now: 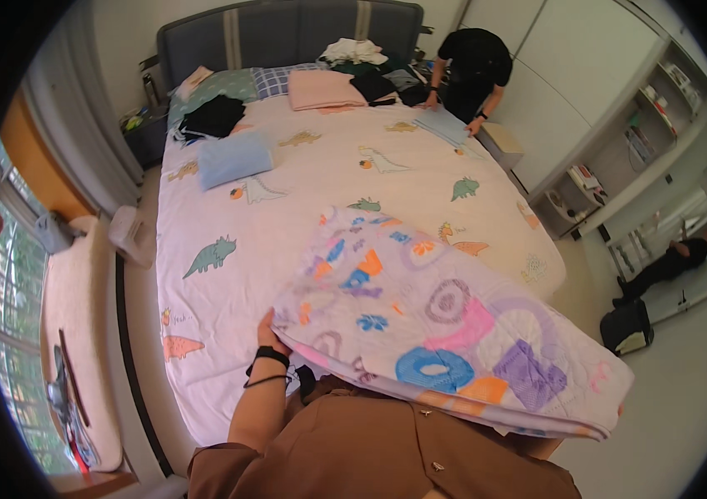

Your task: Folding a colorful patterned blanket on a bed.

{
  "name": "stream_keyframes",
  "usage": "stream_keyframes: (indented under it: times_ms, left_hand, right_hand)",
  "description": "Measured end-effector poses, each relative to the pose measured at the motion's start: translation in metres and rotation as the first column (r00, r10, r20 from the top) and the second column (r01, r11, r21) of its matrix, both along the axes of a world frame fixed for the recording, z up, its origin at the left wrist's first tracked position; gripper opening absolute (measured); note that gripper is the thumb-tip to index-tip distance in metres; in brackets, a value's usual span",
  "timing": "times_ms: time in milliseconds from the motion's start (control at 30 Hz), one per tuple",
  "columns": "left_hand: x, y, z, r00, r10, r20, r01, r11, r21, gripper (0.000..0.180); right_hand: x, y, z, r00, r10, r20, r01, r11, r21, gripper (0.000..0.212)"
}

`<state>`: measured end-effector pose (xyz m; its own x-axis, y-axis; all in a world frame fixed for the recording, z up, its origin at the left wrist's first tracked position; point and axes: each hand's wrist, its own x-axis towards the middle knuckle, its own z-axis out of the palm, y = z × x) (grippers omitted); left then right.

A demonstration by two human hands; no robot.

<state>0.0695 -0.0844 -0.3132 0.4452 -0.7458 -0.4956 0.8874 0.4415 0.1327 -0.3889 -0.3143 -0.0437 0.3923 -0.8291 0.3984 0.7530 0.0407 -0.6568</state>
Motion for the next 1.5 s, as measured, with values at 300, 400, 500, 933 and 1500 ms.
stream_keyframes:
  times_ms: [300,400,500,933,1500]
  left_hand:
    - [-0.012,0.015,-0.038,0.904,-0.261,-0.337,0.351,0.905,0.241,0.031]
    - [0.003,0.005,-0.016,0.937,-0.235,-0.259,0.3,0.922,0.246,0.03]
    - [0.047,-0.023,0.03,0.982,-0.177,0.066,0.128,0.882,0.453,0.018]
    - [0.139,0.045,0.372,0.347,0.501,0.793,-0.333,0.856,-0.395,0.031]
    - [-0.122,0.243,-0.097,0.983,-0.065,-0.171,0.18,0.508,0.842,0.011]
  right_hand:
    - [-0.02,-0.021,0.034,0.931,0.018,0.365,-0.01,1.0,-0.024,0.031]
    - [-0.007,-0.058,0.037,0.697,0.383,0.606,-0.432,0.899,-0.071,0.029]
    - [0.024,-0.132,0.041,0.935,0.142,0.326,-0.141,0.99,-0.029,0.026]
    - [0.126,-0.222,0.156,0.932,0.04,0.36,-0.008,0.996,-0.088,0.022]
    - [0.057,-0.192,-0.339,-0.127,0.556,-0.821,0.576,0.715,0.395,0.021]
